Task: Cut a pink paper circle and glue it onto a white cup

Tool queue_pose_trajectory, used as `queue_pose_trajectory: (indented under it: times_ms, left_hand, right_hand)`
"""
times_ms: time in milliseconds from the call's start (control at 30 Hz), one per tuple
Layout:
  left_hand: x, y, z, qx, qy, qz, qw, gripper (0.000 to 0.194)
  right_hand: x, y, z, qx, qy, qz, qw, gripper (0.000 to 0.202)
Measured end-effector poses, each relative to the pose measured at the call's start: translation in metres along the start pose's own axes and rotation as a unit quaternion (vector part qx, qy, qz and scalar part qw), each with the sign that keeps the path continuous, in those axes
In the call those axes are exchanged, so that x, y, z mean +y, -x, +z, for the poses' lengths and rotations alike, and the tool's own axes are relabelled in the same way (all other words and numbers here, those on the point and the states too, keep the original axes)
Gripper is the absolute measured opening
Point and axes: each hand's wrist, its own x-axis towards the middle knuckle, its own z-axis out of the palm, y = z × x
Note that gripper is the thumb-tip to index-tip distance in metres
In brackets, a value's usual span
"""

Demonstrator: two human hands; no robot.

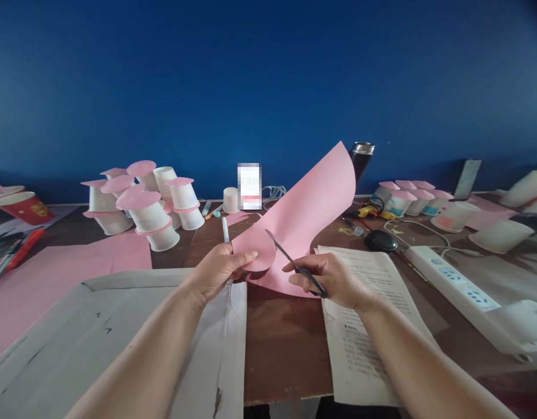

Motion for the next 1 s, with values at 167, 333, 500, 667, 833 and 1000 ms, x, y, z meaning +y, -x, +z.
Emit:
queue_pose_trajectory:
  times_ms: [167,333,500,667,833,1000]
  left_hand:
    - [-0.0004,-0.0008,-0.0018,0.006,-0.014,-0.001,1.0,0.031]
    - [-0.0003,-0.0004,-0.0026,0.031,-0.036,-0.009,0.999,0.035]
    - [0.0011,0.0009,-0.0016,0.019,-0.021,-0.007,1.0,0.035]
    - [0.0034,0.0014,-0.0006,0.015,-0.012,0.0,1.0,0.032]
    - [0.0041,0.0019,0.0009,0.01,0.004,0.007,1.0,0.028]
    - [0.0031,0.0015,-0.0002,0.027,-0.007,0.002,1.0,0.027]
  right_hand:
    - [0.0007,-0.0002,0.0009,-0.004,-0.012,-0.004,1.0,0.032]
    - [0.003,-0.0011,0.0006,0.002,-0.004,-0.002,1.0,0.032]
    - [0.0022,-0.0011,-0.0007,0.002,0.012,-0.003,1.0,0.033]
    - [0.0004,-0.0002,-0.0008,0.001,0.017,-0.005,1.0,0.036]
    - [-0.0005,0.0,-0.0006,0.003,0.015,-0.003,1.0,0.038]
    - [-0.0022,0.0006,-0.0004,0.005,0.014,-0.005,1.0,0.039]
